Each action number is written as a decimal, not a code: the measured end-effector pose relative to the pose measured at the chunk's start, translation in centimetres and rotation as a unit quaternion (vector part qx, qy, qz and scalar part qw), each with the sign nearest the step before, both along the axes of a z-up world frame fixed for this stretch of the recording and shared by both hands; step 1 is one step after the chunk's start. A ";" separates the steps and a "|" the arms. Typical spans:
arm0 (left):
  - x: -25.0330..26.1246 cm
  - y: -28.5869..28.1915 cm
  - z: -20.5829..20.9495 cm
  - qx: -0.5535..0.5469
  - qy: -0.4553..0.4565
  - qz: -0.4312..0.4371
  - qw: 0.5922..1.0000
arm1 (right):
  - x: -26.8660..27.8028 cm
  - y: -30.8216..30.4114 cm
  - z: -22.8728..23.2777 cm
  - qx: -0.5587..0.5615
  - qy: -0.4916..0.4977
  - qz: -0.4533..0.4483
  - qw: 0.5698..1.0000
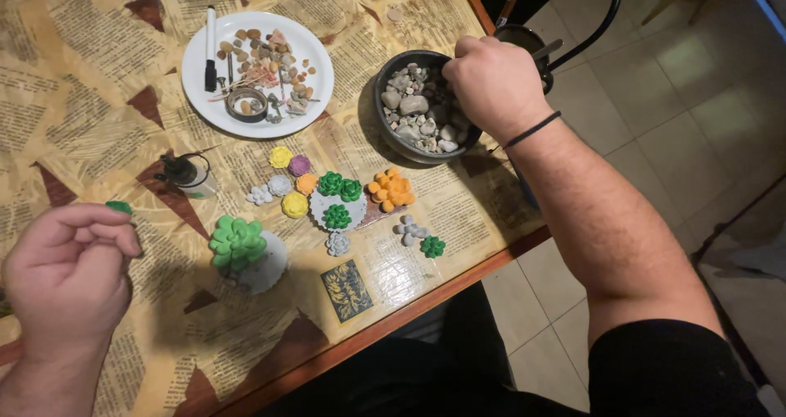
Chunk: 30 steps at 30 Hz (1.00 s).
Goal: Decorating a candle base by gluing small wax succulents and stones onto it to create an arrangement.
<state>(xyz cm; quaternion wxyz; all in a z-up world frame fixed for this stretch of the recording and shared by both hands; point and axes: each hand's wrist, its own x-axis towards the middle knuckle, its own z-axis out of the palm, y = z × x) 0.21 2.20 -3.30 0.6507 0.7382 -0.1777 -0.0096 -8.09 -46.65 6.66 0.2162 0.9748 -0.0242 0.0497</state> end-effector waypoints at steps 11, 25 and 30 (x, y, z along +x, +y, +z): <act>-0.3 -0.3 0.9 0.004 -0.003 -0.004 1.000 | 0.5 -1.0 -1.4 -0.040 -0.002 0.006 0.999; -0.3 -0.3 1.7 -0.007 0.003 -0.022 1.000 | -1.0 0.5 1.1 0.114 -0.052 0.010 0.992; -0.2 -0.2 1.6 -0.003 0.026 -0.027 0.999 | -3.1 6.0 5.7 0.542 0.006 -0.208 0.814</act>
